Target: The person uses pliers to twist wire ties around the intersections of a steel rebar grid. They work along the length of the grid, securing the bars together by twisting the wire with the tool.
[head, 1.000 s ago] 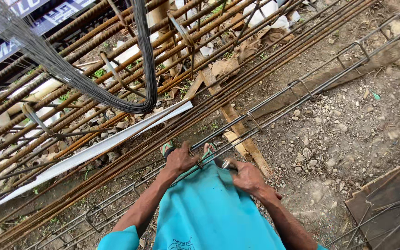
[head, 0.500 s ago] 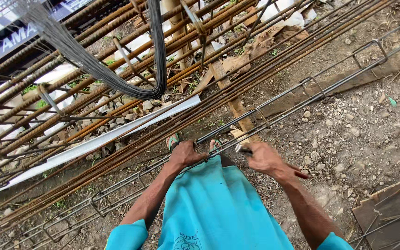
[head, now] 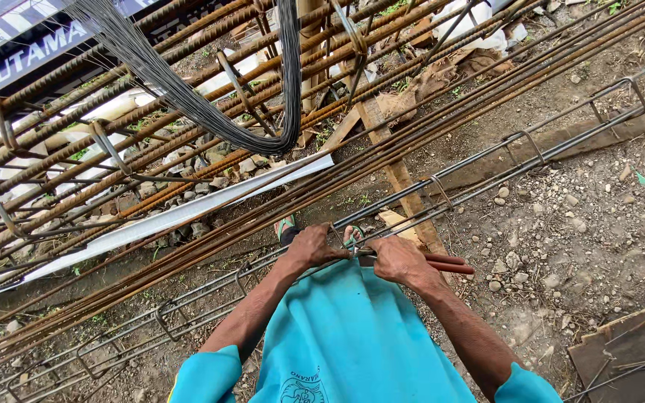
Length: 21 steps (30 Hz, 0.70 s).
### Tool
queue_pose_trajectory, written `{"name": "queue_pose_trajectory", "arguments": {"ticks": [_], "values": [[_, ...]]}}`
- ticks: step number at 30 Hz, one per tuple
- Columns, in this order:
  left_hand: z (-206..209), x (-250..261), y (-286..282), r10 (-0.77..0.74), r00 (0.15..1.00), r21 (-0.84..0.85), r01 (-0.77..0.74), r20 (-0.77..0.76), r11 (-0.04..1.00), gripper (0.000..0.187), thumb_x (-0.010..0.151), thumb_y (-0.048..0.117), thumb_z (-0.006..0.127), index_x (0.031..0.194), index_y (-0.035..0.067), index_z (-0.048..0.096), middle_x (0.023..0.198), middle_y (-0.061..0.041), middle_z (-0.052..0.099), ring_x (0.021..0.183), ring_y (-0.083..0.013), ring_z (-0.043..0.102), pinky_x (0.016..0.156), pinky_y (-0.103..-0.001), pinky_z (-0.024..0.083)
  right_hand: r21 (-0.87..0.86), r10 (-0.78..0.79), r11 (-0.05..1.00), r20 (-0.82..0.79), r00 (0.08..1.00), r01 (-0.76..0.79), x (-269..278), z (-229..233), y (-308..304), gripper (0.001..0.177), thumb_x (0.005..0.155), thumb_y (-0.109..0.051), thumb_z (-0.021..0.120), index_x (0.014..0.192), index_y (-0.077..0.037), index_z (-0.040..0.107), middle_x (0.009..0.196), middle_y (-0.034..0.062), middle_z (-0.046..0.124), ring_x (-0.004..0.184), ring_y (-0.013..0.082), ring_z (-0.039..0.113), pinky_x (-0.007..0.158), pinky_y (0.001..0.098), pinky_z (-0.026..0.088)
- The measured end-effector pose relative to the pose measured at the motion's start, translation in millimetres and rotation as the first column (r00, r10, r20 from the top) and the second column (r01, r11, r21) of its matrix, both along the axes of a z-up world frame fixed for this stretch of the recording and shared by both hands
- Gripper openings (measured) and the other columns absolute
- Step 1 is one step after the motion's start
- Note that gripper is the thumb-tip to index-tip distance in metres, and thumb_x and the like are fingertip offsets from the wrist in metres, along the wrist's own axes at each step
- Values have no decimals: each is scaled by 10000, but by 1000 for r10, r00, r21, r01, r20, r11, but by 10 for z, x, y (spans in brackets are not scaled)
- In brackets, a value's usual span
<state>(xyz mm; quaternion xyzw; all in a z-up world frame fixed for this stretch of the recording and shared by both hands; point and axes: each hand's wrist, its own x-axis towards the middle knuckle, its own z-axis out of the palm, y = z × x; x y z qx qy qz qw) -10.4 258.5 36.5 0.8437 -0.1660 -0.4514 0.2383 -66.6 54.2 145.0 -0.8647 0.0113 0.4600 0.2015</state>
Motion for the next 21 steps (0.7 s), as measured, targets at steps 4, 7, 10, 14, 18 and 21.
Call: {"name": "queue_pose_trajectory", "arguments": {"ticks": [4,7,10,14,18,21], "values": [[-282,46,74,59,995,-37,-62,-83,997,869,691,715,687,1250,52,632,1188,-238,670,1158,-455,630,960,-574,536,-18,20,1000,28,999,-19,14,-128,40,538,877,-90,554,1412,-142,575,960,164,756,921,300,738,893,472,585],[-827,-27,117,167,979,-8,-169,-113,986,492,728,476,644,1019,88,728,1005,-230,713,1055,-447,671,859,-563,546,-74,26,997,57,998,-22,-6,-238,56,552,850,-105,548,1393,-192,594,922,143,760,944,316,743,877,505,589],[-1276,-100,104,315,936,-47,-326,-157,944,354,748,435,600,852,137,761,838,-226,710,908,-457,701,724,-532,549,-159,138,980,114,984,-119,23,-323,137,491,848,-144,485,1305,-261,621,921,119,752,974,334,734,873,521,584],[-1345,-125,85,435,873,32,-439,-219,898,399,840,325,544,929,-9,744,927,-318,695,1008,-475,683,804,-557,526,-223,167,967,204,965,-120,-60,-582,172,460,834,-148,462,1241,-292,620,885,44,736,944,271,739,834,457,592],[-644,17,76,530,815,-26,-550,-234,835,411,855,332,504,976,-5,707,952,-283,710,1019,-463,677,825,-573,532,-184,134,980,328,935,-76,-73,-527,177,542,783,-117,426,1252,-296,631,875,69,731,930,303,731,824,466,584],[-579,63,140,540,820,-12,-552,-191,834,368,851,302,485,937,36,725,892,-231,733,967,-402,711,821,-507,569,-142,160,984,424,891,-109,-129,-794,220,486,786,-115,456,1208,-261,648,873,57,726,939,278,728,831,427,583]]}}
